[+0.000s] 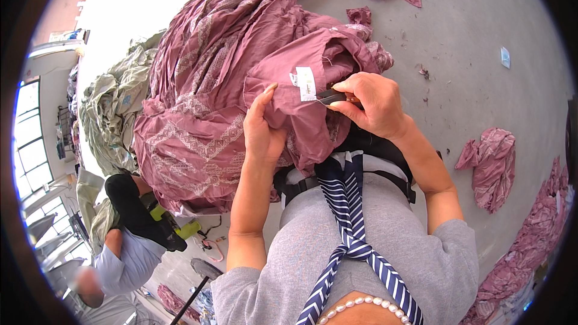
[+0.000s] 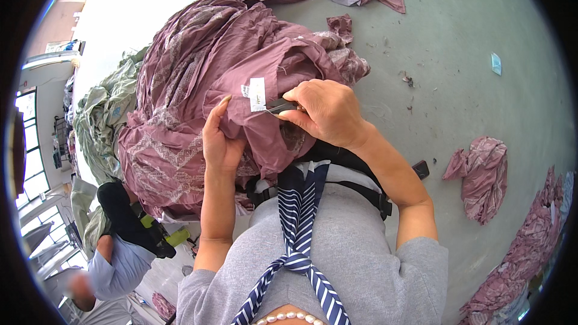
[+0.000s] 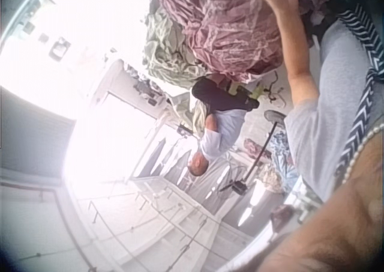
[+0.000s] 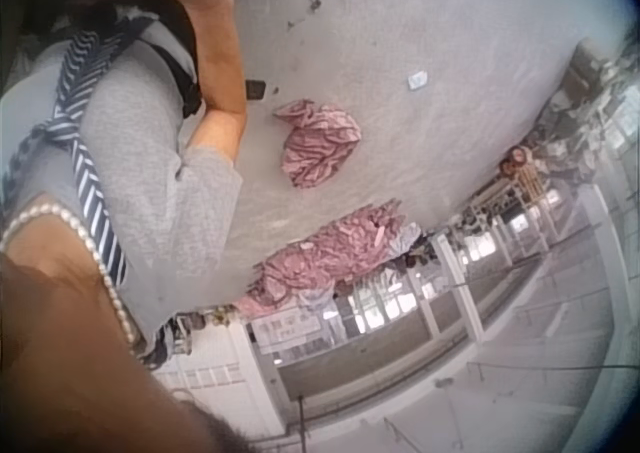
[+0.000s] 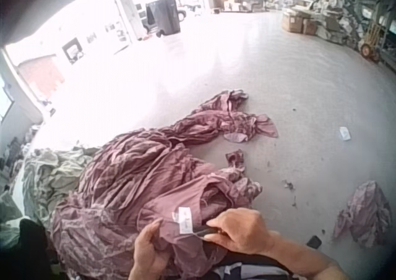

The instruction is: The person removes tags from a pile of pink patterned fabric using a small blade. They repeatedly pick up pieces of fabric, cut the tags, and place the fabric back on the pile.

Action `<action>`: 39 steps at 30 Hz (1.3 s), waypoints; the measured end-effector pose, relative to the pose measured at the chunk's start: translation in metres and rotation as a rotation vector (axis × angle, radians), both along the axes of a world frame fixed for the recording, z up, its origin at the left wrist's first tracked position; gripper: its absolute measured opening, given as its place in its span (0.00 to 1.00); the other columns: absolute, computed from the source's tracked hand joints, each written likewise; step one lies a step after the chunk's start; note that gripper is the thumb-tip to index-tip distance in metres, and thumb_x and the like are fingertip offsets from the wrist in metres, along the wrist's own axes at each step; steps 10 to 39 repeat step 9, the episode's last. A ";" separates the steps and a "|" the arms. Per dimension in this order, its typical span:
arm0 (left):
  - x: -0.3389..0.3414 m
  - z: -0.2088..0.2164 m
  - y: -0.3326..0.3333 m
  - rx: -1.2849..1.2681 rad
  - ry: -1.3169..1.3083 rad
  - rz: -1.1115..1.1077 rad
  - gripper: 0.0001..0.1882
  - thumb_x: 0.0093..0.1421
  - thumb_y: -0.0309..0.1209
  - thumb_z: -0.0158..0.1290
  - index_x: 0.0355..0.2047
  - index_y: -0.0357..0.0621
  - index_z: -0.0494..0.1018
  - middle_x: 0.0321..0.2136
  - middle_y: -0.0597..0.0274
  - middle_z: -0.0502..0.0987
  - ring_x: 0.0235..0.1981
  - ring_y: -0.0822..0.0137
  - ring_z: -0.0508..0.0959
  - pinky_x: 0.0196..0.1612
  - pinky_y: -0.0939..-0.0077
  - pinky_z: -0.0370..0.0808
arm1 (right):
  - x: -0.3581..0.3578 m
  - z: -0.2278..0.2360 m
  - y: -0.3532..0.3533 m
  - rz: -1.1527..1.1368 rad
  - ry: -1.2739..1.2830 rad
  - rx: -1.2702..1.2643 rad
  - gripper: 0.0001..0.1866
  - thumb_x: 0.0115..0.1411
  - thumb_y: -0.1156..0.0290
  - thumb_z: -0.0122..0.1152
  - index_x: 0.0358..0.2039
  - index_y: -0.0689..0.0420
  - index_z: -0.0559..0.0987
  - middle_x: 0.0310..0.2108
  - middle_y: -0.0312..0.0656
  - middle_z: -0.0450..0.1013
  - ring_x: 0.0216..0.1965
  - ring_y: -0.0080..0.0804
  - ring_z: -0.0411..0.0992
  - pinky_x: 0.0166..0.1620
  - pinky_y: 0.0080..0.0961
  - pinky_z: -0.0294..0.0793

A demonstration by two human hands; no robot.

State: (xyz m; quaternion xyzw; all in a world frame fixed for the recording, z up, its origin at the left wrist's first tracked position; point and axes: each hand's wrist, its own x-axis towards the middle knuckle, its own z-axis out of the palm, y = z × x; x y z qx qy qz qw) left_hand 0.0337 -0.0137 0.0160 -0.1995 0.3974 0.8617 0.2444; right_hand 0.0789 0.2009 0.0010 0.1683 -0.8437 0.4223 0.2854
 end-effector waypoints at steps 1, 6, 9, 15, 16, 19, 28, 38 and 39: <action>0.000 -0.001 0.000 0.006 0.005 -0.004 0.13 0.63 0.29 0.46 0.45 0.39 0.73 0.44 0.59 0.77 0.47 0.63 0.76 0.54 0.62 0.70 | 0.000 0.000 0.000 -0.005 0.000 0.002 0.15 0.48 0.66 0.71 0.31 0.58 0.76 0.20 0.37 0.70 0.17 0.28 0.68 0.21 0.22 0.67; 0.001 -0.003 -0.001 0.030 0.031 -0.024 0.13 0.63 0.30 0.46 0.45 0.39 0.73 0.44 0.60 0.77 0.47 0.63 0.76 0.54 0.62 0.70 | 0.003 0.001 -0.002 -0.047 -0.007 0.081 0.14 0.48 0.61 0.69 0.30 0.55 0.75 0.22 0.35 0.70 0.21 0.34 0.70 0.25 0.27 0.70; 0.002 -0.001 -0.001 0.039 0.046 -0.037 0.13 0.62 0.30 0.47 0.45 0.40 0.73 0.44 0.60 0.77 0.47 0.63 0.76 0.54 0.62 0.70 | 0.001 -0.002 -0.002 -0.064 0.038 0.131 0.14 0.48 0.61 0.69 0.29 0.55 0.75 0.22 0.35 0.70 0.21 0.34 0.70 0.24 0.27 0.69; 0.002 -0.001 -0.001 0.039 0.046 -0.037 0.13 0.62 0.30 0.47 0.45 0.40 0.73 0.44 0.60 0.77 0.47 0.63 0.76 0.54 0.62 0.70 | 0.001 -0.002 -0.002 -0.064 0.038 0.131 0.14 0.48 0.61 0.69 0.29 0.55 0.75 0.22 0.35 0.70 0.21 0.34 0.70 0.24 0.27 0.69; 0.002 -0.001 -0.001 0.039 0.046 -0.037 0.13 0.62 0.30 0.47 0.45 0.40 0.73 0.44 0.60 0.77 0.47 0.63 0.76 0.54 0.62 0.70 | 0.001 -0.002 -0.002 -0.064 0.038 0.131 0.14 0.48 0.61 0.69 0.29 0.55 0.75 0.22 0.35 0.70 0.21 0.34 0.70 0.24 0.27 0.69; 0.002 -0.001 -0.001 0.039 0.046 -0.037 0.13 0.62 0.30 0.47 0.45 0.40 0.73 0.44 0.60 0.77 0.47 0.63 0.76 0.54 0.62 0.70 | 0.001 -0.002 -0.002 -0.064 0.038 0.131 0.14 0.48 0.61 0.69 0.29 0.55 0.75 0.22 0.35 0.70 0.21 0.34 0.70 0.24 0.27 0.69; 0.002 -0.001 -0.001 0.039 0.046 -0.037 0.13 0.62 0.30 0.47 0.45 0.40 0.73 0.44 0.60 0.77 0.47 0.63 0.76 0.54 0.62 0.70 | 0.001 -0.002 -0.002 -0.064 0.038 0.131 0.14 0.48 0.61 0.69 0.29 0.55 0.75 0.22 0.35 0.70 0.21 0.34 0.70 0.24 0.27 0.69; 0.002 -0.001 -0.001 0.039 0.046 -0.037 0.13 0.62 0.30 0.47 0.45 0.40 0.73 0.44 0.60 0.77 0.47 0.63 0.76 0.54 0.62 0.70 | 0.001 -0.002 -0.002 -0.064 0.038 0.131 0.14 0.48 0.61 0.69 0.29 0.55 0.75 0.22 0.35 0.70 0.21 0.34 0.70 0.24 0.27 0.69; 0.002 -0.001 -0.001 0.039 0.046 -0.037 0.13 0.62 0.30 0.47 0.45 0.40 0.73 0.44 0.60 0.77 0.47 0.63 0.76 0.54 0.62 0.70 | 0.001 -0.002 -0.002 -0.064 0.038 0.131 0.14 0.48 0.61 0.69 0.29 0.55 0.75 0.22 0.35 0.70 0.21 0.34 0.70 0.24 0.27 0.69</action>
